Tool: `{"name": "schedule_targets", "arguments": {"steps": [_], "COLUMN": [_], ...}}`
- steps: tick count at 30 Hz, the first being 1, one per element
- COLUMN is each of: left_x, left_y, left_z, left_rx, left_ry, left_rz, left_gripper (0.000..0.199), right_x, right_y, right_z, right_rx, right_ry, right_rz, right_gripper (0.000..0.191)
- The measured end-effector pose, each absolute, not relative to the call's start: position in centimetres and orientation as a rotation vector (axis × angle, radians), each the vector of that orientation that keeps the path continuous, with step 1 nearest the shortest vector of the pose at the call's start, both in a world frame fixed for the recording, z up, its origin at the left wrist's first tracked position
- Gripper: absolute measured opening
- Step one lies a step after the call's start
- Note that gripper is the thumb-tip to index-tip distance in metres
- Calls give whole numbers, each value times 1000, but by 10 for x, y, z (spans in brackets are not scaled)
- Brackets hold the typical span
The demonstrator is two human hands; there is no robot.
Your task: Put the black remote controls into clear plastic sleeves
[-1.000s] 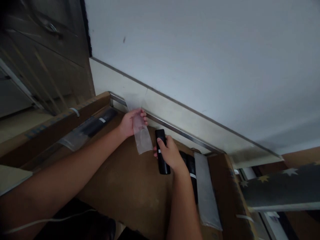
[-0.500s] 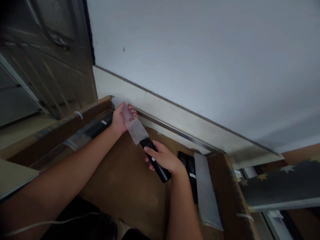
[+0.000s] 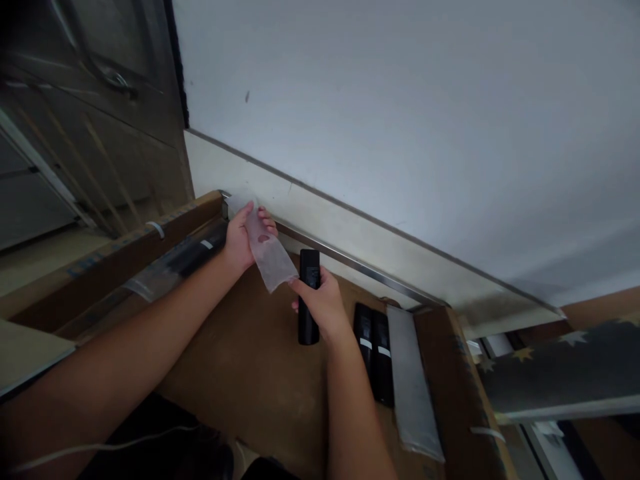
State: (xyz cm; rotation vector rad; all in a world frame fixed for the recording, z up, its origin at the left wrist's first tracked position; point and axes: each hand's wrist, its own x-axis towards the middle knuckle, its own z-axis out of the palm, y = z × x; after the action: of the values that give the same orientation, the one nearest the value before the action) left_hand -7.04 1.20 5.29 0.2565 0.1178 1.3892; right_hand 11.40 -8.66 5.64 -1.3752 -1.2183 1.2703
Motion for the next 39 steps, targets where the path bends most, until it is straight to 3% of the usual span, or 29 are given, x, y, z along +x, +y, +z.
{"name": "schedule_targets", "arguments": {"steps": [8, 16, 23, 29, 39], "left_x": [-72, -63, -30, -34, -29], "left_y": [11, 10, -13, -5, -10], "left_z": [55, 53, 50, 49, 47], "left_rx": [223, 225, 289, 258, 389], "left_ry": [88, 136, 102, 163, 176], "left_rz": [1396, 1413, 1212, 1297, 1239], "left_gripper": [20, 17, 13, 11, 21], "right_x": [110, 94, 90, 88, 88], "right_y": [-91, -86, -83, -83, -87], "right_z": [59, 49, 43, 40, 46], "right_rx": [-1322, -1340, -1356, -1435, -1488], "right_ry": [-1145, -1135, -1168, -1230, -1183], "right_rz": [1353, 1127, 963, 819, 761], "right_gripper": [46, 39, 36, 30, 49]}}
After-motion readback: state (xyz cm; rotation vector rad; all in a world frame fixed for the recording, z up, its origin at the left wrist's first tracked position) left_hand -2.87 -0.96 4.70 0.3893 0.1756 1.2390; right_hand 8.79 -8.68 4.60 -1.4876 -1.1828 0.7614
